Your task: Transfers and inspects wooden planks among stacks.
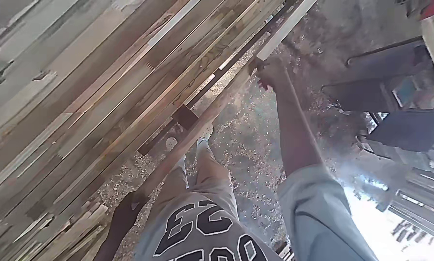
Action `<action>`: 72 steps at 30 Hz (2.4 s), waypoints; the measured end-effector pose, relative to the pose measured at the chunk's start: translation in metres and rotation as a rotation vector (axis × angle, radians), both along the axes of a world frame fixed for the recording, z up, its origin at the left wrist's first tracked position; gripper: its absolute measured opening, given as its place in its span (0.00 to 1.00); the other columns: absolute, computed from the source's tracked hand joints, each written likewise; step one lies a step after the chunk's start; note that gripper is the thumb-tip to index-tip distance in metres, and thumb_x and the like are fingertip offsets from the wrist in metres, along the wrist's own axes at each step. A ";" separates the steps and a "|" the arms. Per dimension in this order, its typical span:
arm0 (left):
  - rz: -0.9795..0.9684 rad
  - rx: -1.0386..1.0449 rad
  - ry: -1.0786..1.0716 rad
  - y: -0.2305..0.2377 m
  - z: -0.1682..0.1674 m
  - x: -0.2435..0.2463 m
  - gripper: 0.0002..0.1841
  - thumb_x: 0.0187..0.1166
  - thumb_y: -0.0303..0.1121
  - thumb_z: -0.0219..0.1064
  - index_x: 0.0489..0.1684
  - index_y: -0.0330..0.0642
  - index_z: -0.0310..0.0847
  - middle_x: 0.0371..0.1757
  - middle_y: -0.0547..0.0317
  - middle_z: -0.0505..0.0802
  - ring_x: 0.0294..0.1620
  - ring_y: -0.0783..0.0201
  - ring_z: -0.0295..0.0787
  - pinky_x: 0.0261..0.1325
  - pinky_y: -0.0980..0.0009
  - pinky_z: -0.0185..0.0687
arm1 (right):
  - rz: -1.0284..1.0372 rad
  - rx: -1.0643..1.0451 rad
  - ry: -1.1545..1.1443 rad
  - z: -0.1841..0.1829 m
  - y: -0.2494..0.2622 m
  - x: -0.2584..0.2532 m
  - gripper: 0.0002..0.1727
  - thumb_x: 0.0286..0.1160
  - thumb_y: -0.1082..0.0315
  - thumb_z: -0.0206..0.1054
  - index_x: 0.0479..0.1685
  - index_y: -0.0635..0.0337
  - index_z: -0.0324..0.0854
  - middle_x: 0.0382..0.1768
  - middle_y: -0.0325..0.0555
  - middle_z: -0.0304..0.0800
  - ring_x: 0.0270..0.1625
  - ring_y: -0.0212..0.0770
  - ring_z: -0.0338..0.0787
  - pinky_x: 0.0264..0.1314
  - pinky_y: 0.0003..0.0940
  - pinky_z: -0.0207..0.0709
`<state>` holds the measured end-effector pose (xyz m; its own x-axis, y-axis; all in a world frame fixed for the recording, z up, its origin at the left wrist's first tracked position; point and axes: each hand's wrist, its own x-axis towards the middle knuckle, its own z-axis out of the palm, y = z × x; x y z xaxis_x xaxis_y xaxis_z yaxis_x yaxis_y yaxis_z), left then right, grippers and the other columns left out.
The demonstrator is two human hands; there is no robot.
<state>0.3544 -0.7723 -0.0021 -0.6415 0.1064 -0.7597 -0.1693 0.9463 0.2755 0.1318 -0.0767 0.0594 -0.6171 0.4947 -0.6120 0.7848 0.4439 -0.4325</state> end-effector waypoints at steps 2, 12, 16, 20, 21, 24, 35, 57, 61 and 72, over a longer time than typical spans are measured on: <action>0.016 0.006 -0.015 0.000 -0.001 0.000 0.34 0.74 0.54 0.76 0.70 0.36 0.80 0.64 0.38 0.90 0.68 0.42 0.87 0.74 0.39 0.76 | 0.003 -0.004 -0.025 -0.003 -0.029 0.017 0.24 0.71 0.65 0.72 0.67 0.62 0.82 0.47 0.62 0.92 0.35 0.53 0.95 0.43 0.56 0.90; -0.036 0.018 -0.120 -0.002 0.002 -0.016 0.35 0.77 0.56 0.73 0.73 0.35 0.77 0.66 0.35 0.89 0.70 0.40 0.85 0.76 0.38 0.75 | 0.122 -0.151 -0.215 0.037 -0.120 0.076 0.20 0.80 0.64 0.68 0.67 0.61 0.83 0.47 0.62 0.93 0.34 0.50 0.95 0.42 0.50 0.91; -0.075 0.064 -0.202 -0.012 -0.006 -0.026 0.33 0.79 0.56 0.71 0.72 0.37 0.79 0.63 0.37 0.90 0.68 0.42 0.87 0.76 0.40 0.76 | -0.235 -0.392 0.179 0.036 -0.103 0.122 0.24 0.87 0.68 0.64 0.80 0.54 0.74 0.56 0.59 0.90 0.41 0.49 0.95 0.43 0.45 0.90; -0.122 0.051 -0.289 -0.009 -0.007 -0.040 0.34 0.77 0.56 0.73 0.72 0.36 0.78 0.61 0.35 0.91 0.67 0.39 0.87 0.73 0.39 0.77 | -0.353 -0.484 0.580 -0.008 -0.088 0.126 0.27 0.86 0.71 0.64 0.84 0.52 0.70 0.66 0.51 0.87 0.50 0.47 0.96 0.47 0.43 0.93; -0.142 0.044 -0.323 -0.009 -0.009 -0.044 0.35 0.77 0.56 0.73 0.73 0.37 0.78 0.62 0.34 0.90 0.67 0.38 0.87 0.74 0.38 0.76 | -0.339 -0.451 0.641 -0.020 -0.088 0.119 0.28 0.85 0.71 0.63 0.85 0.52 0.69 0.69 0.51 0.85 0.52 0.46 0.95 0.48 0.43 0.92; -0.112 0.065 -0.409 -0.004 -0.018 -0.052 0.35 0.77 0.55 0.74 0.74 0.37 0.76 0.60 0.36 0.91 0.64 0.42 0.88 0.72 0.40 0.77 | -0.279 -0.271 0.775 -0.072 -0.079 0.092 0.30 0.81 0.73 0.66 0.84 0.60 0.69 0.72 0.57 0.81 0.54 0.47 0.95 0.50 0.45 0.94; -0.074 -0.105 -0.302 0.010 -0.017 -0.038 0.32 0.72 0.59 0.76 0.69 0.46 0.83 0.51 0.42 0.95 0.52 0.45 0.94 0.61 0.39 0.85 | -0.006 0.238 0.140 -0.006 -0.006 0.046 0.22 0.76 0.66 0.67 0.69 0.62 0.82 0.55 0.65 0.90 0.52 0.61 0.94 0.56 0.64 0.86; -0.021 0.341 -0.151 -0.065 -0.004 -0.019 0.31 0.81 0.64 0.63 0.67 0.46 0.83 0.48 0.45 0.94 0.51 0.49 0.93 0.60 0.40 0.84 | -0.233 -0.636 0.226 -0.008 -0.289 0.238 0.25 0.86 0.66 0.63 0.81 0.56 0.72 0.57 0.51 0.93 0.49 0.46 0.96 0.48 0.43 0.92; -0.006 0.162 -0.278 -0.128 0.017 0.010 0.28 0.88 0.57 0.59 0.67 0.43 0.83 0.58 0.41 0.93 0.62 0.43 0.89 0.70 0.35 0.78 | -0.232 -0.733 0.396 -0.029 -0.380 0.296 0.27 0.80 0.71 0.64 0.79 0.64 0.71 0.62 0.58 0.90 0.51 0.55 0.95 0.48 0.49 0.93; 0.011 0.077 -0.250 -0.203 0.010 0.055 0.36 0.72 0.55 0.78 0.73 0.41 0.78 0.60 0.34 0.91 0.66 0.36 0.86 0.71 0.31 0.75 | 0.144 -0.454 0.488 -0.072 -0.490 0.340 0.28 0.81 0.68 0.70 0.81 0.48 0.76 0.75 0.52 0.80 0.53 0.45 0.95 0.52 0.44 0.94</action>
